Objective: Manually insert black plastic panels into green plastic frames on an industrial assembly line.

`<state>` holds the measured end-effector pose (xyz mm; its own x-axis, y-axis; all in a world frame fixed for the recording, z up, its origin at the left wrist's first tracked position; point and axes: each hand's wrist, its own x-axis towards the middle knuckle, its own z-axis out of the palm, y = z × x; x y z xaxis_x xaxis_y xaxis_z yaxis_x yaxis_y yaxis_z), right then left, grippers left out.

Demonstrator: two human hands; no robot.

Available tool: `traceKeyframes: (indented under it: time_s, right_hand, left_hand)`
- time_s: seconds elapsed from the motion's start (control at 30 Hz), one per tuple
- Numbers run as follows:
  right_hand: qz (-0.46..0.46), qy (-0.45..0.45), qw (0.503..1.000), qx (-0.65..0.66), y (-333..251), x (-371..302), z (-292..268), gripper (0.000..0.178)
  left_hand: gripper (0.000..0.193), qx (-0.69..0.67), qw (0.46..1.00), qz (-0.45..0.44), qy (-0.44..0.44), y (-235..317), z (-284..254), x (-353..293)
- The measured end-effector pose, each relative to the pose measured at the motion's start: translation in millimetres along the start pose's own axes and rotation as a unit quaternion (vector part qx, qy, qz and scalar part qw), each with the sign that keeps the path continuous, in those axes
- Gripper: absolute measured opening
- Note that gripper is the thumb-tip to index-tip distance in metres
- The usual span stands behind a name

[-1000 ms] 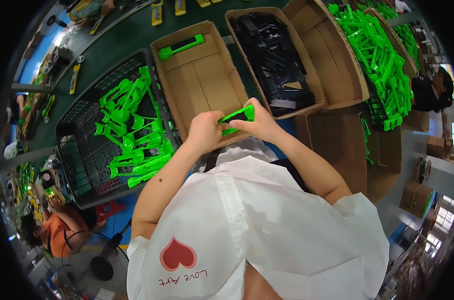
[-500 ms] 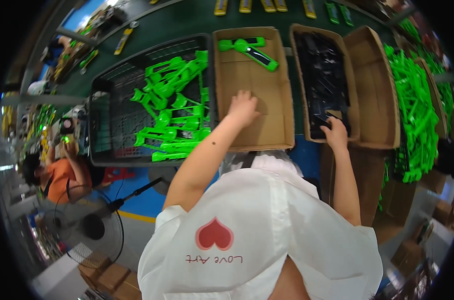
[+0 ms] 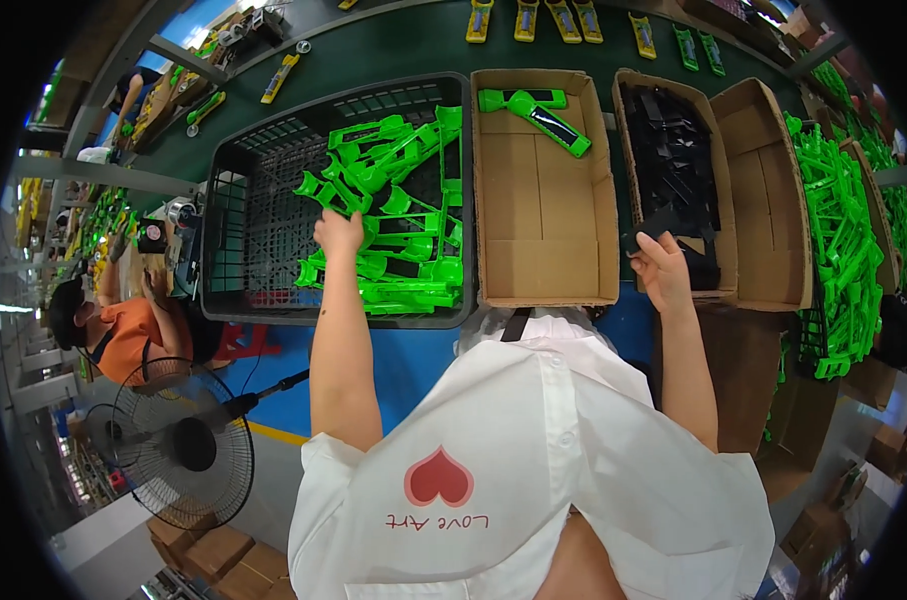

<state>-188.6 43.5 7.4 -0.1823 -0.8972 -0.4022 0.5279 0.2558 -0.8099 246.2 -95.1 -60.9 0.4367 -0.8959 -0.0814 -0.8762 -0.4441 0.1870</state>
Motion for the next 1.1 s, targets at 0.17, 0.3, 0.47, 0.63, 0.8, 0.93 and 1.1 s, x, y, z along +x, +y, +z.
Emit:
traceKeyframes:
  time_s: [0.17,0.3,0.47,0.63,0.8,0.93,1.1]
  right_hand:
    - [0.038,-0.090,0.995,-0.002,3,0,24,0.010]
    - [0.073,-0.094,0.993,0.002,-5,-8,48,0.010]
    - [0.044,-0.103,0.994,0.012,0,-9,63,0.018]
    - [0.066,-0.114,0.991,0.004,-1,-15,94,0.017]
    - [0.004,-0.127,0.990,-0.066,15,-17,103,0.014]
    - [-0.057,-0.074,0.993,-0.067,22,-20,113,0.016]
    - [-0.074,-0.068,0.991,-0.091,24,-22,113,0.015]
  left_hand:
    - [0.057,-0.071,0.991,0.074,-0.089,-4,-8,-12]
    - [0.032,-0.364,0.921,0.129,-0.059,-7,-12,-42]
    - [0.032,-0.631,0.752,0.016,-0.191,63,-75,-122]
    - [0.024,-0.581,0.732,0.133,-0.329,95,-78,-166]
    - [0.029,-0.689,0.602,0.056,-0.399,131,-89,-187]
    - [0.030,-0.678,0.645,0.070,-0.346,139,-82,-192]
    - [0.027,-0.693,0.615,0.075,-0.369,136,-85,-189]
